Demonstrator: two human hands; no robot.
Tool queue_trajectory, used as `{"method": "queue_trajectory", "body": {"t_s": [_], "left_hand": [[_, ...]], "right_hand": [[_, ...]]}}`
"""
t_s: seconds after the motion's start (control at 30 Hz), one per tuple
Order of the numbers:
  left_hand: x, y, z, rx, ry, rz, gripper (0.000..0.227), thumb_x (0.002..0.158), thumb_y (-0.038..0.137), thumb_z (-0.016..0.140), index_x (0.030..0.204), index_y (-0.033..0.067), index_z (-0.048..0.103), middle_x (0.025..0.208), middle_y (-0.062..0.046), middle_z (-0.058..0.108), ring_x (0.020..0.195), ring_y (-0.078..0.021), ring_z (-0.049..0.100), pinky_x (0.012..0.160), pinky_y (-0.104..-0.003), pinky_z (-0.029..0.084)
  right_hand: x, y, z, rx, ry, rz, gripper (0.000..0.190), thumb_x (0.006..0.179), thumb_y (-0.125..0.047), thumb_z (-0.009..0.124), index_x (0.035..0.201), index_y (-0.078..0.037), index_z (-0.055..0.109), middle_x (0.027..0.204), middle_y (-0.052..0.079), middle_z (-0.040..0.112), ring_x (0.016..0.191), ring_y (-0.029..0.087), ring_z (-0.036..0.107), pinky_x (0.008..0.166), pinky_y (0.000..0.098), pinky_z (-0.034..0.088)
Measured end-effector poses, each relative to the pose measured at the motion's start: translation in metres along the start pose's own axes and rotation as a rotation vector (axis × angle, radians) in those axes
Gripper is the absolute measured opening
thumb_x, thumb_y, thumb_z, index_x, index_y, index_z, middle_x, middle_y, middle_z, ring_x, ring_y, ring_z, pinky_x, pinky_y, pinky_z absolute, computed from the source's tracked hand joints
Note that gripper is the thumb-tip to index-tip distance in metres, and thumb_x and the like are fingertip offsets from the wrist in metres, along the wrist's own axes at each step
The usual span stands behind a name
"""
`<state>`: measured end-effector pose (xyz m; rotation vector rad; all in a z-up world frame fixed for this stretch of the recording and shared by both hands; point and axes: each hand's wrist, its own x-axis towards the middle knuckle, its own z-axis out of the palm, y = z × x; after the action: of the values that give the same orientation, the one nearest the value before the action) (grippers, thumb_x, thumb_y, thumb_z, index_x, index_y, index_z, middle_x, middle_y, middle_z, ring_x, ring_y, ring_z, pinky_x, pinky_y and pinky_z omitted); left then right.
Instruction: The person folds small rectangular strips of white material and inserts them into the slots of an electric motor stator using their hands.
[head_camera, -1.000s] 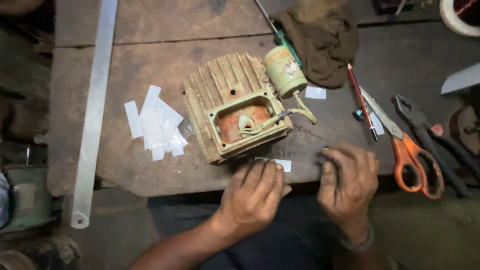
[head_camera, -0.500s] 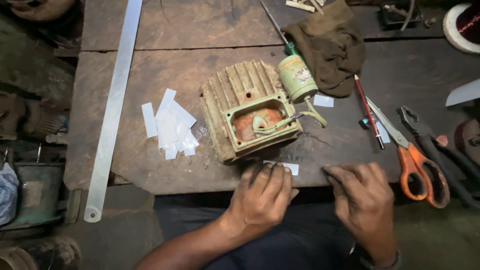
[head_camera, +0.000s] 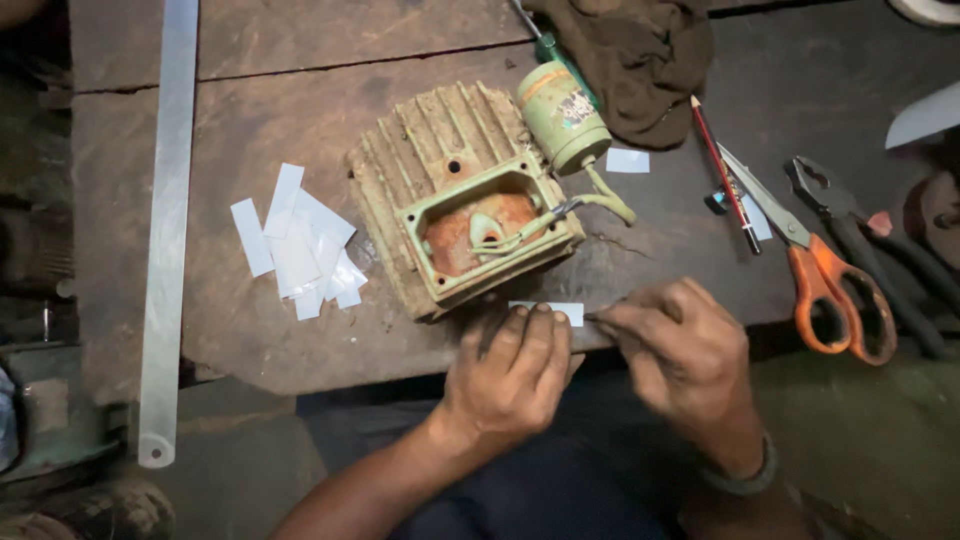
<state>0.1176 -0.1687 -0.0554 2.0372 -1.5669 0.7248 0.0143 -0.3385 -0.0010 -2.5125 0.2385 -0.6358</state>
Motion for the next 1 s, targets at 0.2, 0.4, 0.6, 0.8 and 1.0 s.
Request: {"method": "queue_trajectory", "body": {"t_s": [0.2,0.4,0.6,0.8,1.0], "left_hand": [[-0.002,0.0,0.003,0.034,-0.037,-0.005,0.025,0.103,0.025,0.066,0.12,0.0082,0.072,0.114,-0.01,0.068,0.104,-0.0241,0.066,0.084,-0.04,0.049],[0.012,-0.006,-0.003,-0.104,-0.197,0.039,0.037,0.096,0.02,0.06,0.128,0.0051,0.073,0.115,-0.016,0.067,0.101,-0.0295,0.065,0.075,-0.042,0.049],[0.022,0.001,-0.005,-0.113,-0.229,0.021,0.038,0.094,0.02,0.057,0.127,0.0049,0.071,0.116,-0.016,0.066,0.102,-0.0314,0.064,0.083,-0.049,0.052],[0.021,0.002,-0.007,-0.028,-0.227,0.035,0.034,0.096,0.02,0.057,0.125,0.0076,0.071,0.115,-0.015,0.066,0.101,-0.0301,0.065,0.081,-0.049,0.05],[0.016,0.005,0.0,0.024,-0.177,0.016,0.026,0.102,0.017,0.061,0.121,0.0036,0.074,0.115,-0.013,0.068,0.099,-0.0281,0.067,0.081,-0.046,0.05]], "right_hand": [[0.005,0.005,0.005,-0.095,-0.056,0.006,0.031,0.069,0.007,0.073,0.098,-0.007,0.073,0.086,0.01,0.066,0.077,0.03,0.064,0.068,0.0393,0.052],[0.018,0.005,0.002,-0.015,-0.068,0.033,0.031,0.068,0.004,0.071,0.098,-0.005,0.072,0.086,0.01,0.065,0.08,0.032,0.064,0.07,0.041,0.052],[0.028,0.007,0.006,-0.053,-0.012,0.115,0.035,0.067,0.007,0.067,0.099,-0.004,0.073,0.087,0.013,0.065,0.083,0.035,0.065,0.072,0.043,0.054],[0.025,0.023,-0.001,0.094,-0.003,0.049,0.028,0.071,0.006,0.07,0.097,-0.003,0.072,0.086,0.012,0.065,0.08,0.03,0.065,0.069,0.0398,0.053],[0.016,0.028,-0.001,0.033,-0.032,-0.011,0.029,0.068,0.005,0.071,0.095,-0.005,0.072,0.086,0.011,0.066,0.079,0.029,0.066,0.068,0.0389,0.054]]}}
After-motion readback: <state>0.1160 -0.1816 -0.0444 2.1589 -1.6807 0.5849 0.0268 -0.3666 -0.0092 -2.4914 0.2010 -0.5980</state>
